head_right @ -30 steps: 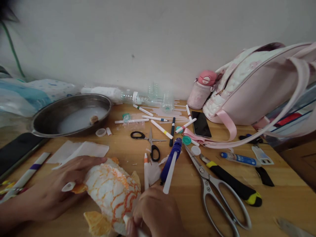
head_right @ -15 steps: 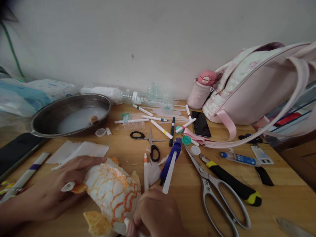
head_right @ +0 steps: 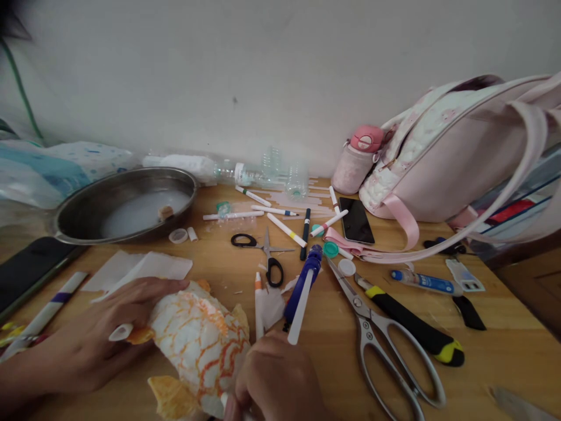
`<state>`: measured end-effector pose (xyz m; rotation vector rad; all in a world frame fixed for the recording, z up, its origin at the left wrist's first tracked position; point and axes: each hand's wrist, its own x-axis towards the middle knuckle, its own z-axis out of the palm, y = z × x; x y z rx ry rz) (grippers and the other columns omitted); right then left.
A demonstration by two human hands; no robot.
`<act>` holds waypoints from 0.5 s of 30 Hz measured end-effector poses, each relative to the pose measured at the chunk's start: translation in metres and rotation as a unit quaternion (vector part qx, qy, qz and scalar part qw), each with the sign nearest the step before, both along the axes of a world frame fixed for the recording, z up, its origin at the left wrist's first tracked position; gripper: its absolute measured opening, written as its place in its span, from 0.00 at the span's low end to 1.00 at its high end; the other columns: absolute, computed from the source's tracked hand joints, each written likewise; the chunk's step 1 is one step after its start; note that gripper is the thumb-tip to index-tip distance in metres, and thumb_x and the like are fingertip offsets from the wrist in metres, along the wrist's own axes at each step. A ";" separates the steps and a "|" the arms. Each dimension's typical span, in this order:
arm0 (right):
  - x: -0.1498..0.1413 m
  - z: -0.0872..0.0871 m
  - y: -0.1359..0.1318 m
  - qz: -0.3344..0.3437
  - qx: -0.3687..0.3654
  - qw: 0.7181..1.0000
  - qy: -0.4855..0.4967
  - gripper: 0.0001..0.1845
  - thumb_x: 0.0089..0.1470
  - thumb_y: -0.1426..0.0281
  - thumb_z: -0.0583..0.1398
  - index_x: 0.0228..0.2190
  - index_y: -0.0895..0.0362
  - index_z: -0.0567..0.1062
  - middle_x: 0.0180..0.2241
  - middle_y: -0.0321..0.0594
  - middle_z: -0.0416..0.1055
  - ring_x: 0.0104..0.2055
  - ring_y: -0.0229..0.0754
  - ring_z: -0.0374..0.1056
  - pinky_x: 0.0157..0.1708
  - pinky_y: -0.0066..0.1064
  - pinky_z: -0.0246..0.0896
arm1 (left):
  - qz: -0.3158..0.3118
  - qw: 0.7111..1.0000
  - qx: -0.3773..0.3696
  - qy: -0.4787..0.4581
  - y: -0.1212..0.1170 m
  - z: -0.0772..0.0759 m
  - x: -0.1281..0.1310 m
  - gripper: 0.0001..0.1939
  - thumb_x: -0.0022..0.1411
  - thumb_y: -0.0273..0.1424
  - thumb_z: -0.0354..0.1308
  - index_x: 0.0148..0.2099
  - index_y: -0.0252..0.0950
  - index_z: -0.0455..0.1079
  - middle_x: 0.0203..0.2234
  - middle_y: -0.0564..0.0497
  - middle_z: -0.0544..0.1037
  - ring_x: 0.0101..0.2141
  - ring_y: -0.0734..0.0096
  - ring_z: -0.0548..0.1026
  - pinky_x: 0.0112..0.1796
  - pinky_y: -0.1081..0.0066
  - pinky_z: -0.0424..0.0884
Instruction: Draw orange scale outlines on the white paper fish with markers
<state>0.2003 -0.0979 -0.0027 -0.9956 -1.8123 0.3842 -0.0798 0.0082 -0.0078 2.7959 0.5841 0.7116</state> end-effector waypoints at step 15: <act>0.011 0.002 0.002 0.034 0.028 0.997 -0.063 0.10 0.55 0.75 0.59 0.27 0.52 0.63 0.19 0.26 0.70 0.20 0.31 0.70 0.23 0.24 0.64 | 0.029 0.999 0.039 -0.010 -0.002 0.005 0.006 0.10 0.64 0.20 0.49 0.43 0.41 0.59 0.53 0.38 0.79 0.54 0.64 0.77 0.49 0.65 0.77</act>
